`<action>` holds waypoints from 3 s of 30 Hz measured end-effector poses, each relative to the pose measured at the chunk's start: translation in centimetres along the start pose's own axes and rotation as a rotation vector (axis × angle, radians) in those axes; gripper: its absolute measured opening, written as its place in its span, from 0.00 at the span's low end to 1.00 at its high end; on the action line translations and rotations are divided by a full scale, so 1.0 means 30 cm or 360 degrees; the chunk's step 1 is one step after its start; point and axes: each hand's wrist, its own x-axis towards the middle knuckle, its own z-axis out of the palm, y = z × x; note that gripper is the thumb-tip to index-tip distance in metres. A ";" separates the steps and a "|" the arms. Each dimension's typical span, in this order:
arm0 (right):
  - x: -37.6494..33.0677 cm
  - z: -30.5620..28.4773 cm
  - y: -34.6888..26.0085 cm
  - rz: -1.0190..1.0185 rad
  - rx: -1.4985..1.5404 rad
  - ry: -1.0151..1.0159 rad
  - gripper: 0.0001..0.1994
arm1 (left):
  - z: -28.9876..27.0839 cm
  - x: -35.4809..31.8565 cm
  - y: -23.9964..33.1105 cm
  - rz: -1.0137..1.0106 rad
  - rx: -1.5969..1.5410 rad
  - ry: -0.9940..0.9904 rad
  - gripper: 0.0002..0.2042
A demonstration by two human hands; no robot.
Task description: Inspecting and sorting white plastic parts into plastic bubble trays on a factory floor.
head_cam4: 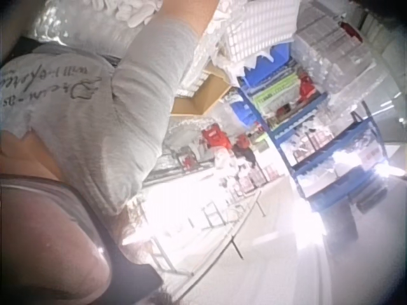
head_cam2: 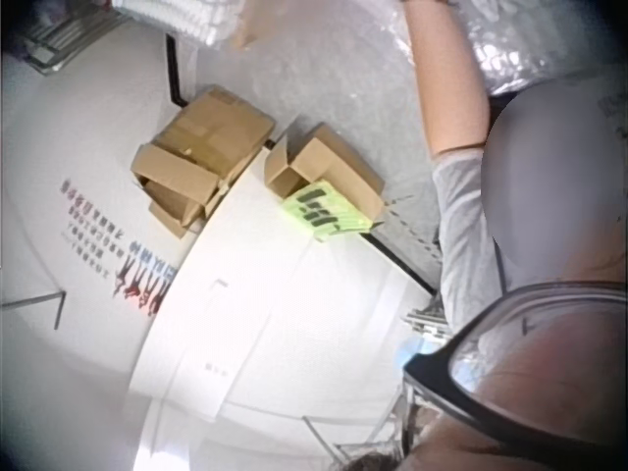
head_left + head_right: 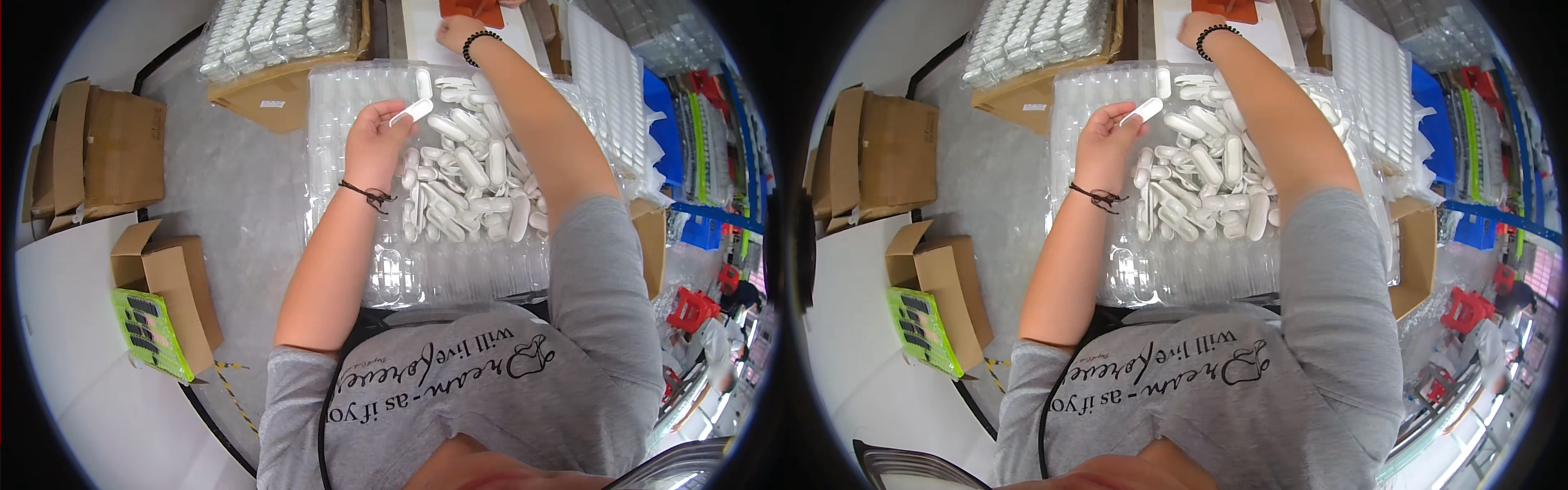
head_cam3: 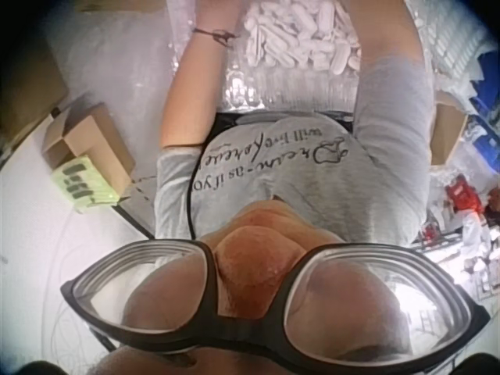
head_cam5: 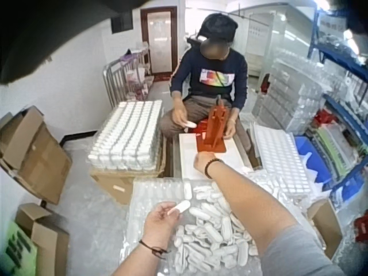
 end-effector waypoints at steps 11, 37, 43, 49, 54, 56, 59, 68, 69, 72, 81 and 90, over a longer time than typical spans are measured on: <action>-0.290 -0.089 -0.102 -0.1216 0.0031 0.0206 0.07 | 0.008 0.005 0.013 -0.0088 -0.0276 0.0084 0.09; -0.981 -0.124 -0.186 -0.0421 0.1619 0.0231 0.14 | 0.078 -0.135 0.012 0.0398 0.0207 -0.0790 0.11; -0.991 -0.162 -0.189 -0.0021 0.2164 0.0175 0.08 | 0.081 -0.144 0.033 0.0009 0.0039 -0.0694 0.16; -0.982 -0.138 -0.200 0.0088 0.1998 0.0438 0.07 | 0.086 -0.155 0.039 0.0064 0.0008 -0.0779 0.19; -0.976 -0.111 -0.216 0.0011 0.2305 0.0259 0.06 | 0.087 -0.149 0.023 0.0191 -0.0019 -0.0711 0.16; -0.969 -0.090 -0.210 -0.0047 0.2411 0.0245 0.05 | 0.087 -0.141 0.011 0.0298 -0.0039 -0.0681 0.15; -0.962 -0.077 -0.221 -0.0166 0.2237 0.0432 0.05 | 0.086 -0.134 0.000 0.0511 0.0066 -0.0643 0.14; -0.974 -0.128 -0.214 -0.0577 0.0853 0.0934 0.06 | 0.081 -0.137 0.022 0.0168 -0.0032 -0.0434 0.13; -0.970 -0.126 -0.212 -0.0580 0.0853 0.0952 0.06 | 0.082 -0.134 0.010 0.0246 0.0103 -0.0378 0.13; -0.952 -0.108 -0.197 -0.0613 0.0953 0.0951 0.06 | 0.077 -0.124 -0.002 0.0432 0.0419 -0.0286 0.12; -0.929 -0.080 -0.200 -0.0233 0.1491 0.0519 0.11 | 0.085 -0.135 0.006 0.0367 0.0182 -0.0471 0.11; -0.950 -0.092 -0.186 -0.0220 0.1252 0.0357 0.13 | 0.083 -0.132 0.004 0.0172 0.0235 -0.0506 0.12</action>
